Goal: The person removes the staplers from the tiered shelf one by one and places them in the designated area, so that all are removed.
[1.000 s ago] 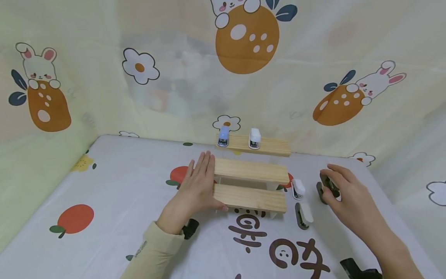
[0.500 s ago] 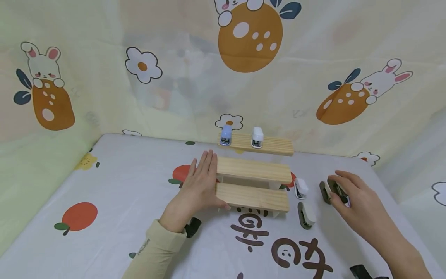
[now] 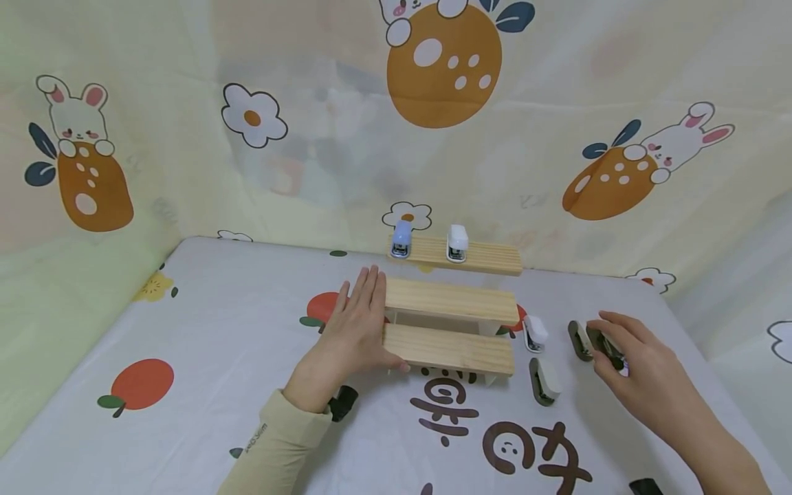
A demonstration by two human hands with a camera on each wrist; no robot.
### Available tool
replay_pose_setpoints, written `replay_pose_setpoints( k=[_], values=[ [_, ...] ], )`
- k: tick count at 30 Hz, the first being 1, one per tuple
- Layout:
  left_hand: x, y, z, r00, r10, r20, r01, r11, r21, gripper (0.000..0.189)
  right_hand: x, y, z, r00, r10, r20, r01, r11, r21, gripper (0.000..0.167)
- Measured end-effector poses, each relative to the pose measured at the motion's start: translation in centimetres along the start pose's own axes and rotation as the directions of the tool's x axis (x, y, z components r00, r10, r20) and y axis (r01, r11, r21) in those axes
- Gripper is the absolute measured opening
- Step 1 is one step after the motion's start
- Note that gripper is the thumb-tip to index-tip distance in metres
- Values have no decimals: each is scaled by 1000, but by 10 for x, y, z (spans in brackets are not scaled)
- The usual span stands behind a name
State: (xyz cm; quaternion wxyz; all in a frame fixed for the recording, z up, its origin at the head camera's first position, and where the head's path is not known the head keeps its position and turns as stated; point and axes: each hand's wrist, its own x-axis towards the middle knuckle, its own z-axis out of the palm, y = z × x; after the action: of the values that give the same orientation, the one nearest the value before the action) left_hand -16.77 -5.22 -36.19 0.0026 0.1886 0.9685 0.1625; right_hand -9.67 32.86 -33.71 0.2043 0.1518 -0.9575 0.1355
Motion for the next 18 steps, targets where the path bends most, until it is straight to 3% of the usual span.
replay_pose_setpoints(
  k=[18],
  values=[
    [0, 0, 0, 1000, -11, 8, 11, 1000, -13, 147, -13, 10, 15, 998, -30, 59, 31, 1000, -7, 42]
  ],
)
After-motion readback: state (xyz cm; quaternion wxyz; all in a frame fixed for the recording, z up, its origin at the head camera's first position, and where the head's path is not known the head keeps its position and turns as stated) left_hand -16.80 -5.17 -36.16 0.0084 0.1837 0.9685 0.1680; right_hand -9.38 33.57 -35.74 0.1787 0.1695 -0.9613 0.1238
